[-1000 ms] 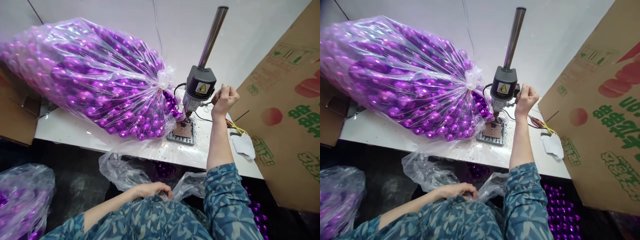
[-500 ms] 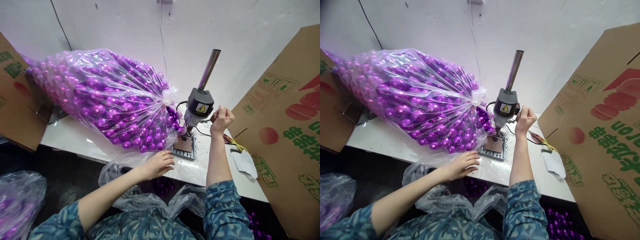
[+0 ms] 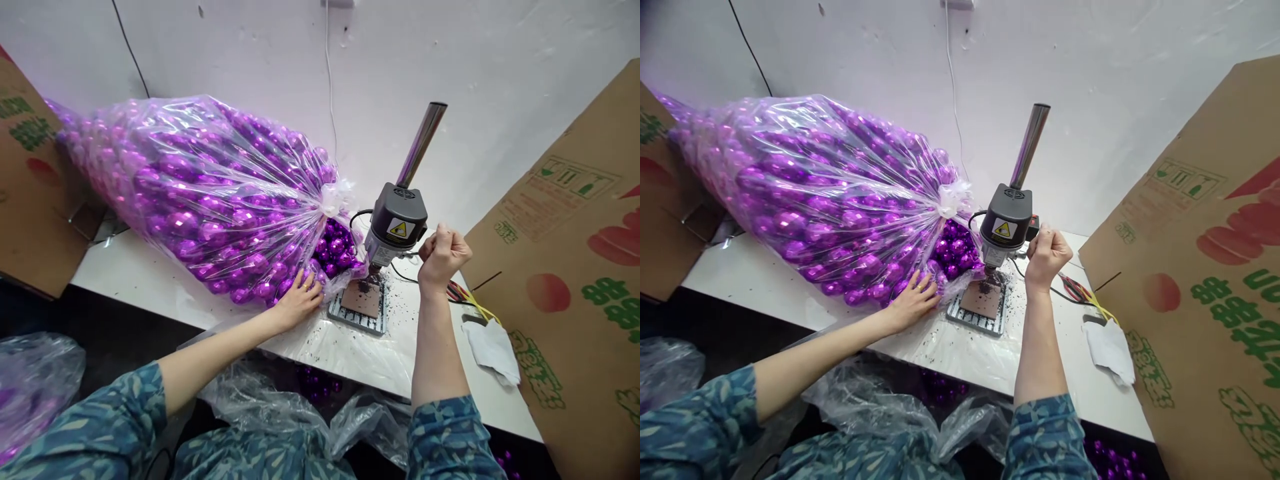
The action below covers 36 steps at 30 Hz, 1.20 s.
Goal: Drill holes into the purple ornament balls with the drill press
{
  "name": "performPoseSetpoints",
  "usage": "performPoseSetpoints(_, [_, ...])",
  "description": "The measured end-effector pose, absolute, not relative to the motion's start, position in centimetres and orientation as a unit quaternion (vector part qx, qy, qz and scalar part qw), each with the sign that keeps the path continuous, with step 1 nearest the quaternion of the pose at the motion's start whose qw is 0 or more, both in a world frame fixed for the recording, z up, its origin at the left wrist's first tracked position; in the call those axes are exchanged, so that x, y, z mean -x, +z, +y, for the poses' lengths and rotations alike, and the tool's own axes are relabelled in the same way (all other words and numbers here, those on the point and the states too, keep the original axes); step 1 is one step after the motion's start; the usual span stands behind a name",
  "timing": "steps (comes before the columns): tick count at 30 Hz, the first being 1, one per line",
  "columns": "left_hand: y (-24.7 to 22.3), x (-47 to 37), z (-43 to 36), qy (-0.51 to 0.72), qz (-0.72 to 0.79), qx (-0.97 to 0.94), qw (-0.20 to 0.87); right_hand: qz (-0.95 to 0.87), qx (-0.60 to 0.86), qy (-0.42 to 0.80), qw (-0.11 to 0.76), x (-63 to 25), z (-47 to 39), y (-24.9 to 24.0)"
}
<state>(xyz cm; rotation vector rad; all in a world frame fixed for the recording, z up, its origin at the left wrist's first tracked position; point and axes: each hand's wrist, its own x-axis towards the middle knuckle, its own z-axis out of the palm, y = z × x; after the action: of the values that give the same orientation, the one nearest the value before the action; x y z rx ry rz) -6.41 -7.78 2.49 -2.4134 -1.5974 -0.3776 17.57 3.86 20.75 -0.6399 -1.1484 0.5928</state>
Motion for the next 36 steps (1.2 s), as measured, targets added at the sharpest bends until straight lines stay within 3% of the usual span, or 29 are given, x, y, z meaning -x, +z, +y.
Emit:
performPoseSetpoints(8, [3.7, 5.1, -8.4, -0.146, -0.535, 0.825, 0.104, -0.523, 0.284, 0.273, 0.756, -17.5, 4.0, 20.7])
performPoseSetpoints(13, [7.5, 1.8, -2.9, -0.209, -0.521, 0.825, 0.071, -0.512, 0.276, 0.272, 0.767, -17.4, 3.9, 20.6])
performPoseSetpoints(17, [8.9, -0.3, 2.5, -0.163, -0.620, 0.767, 0.029, -0.509, 0.276, 0.267, 0.770, -17.4, 3.6, 20.7])
performPoseSetpoints(28, [7.7, -0.4, 6.1, -0.117, -0.574, 0.810, -0.002, -0.501, 0.292, 0.252, 0.775, -17.1, 3.7, 20.6])
performPoseSetpoints(36, [8.3, 0.5, 5.7, -0.180, -0.580, 0.793, -0.051, -0.504, 0.312, 0.247, 0.766, -17.0, 3.4, 20.4])
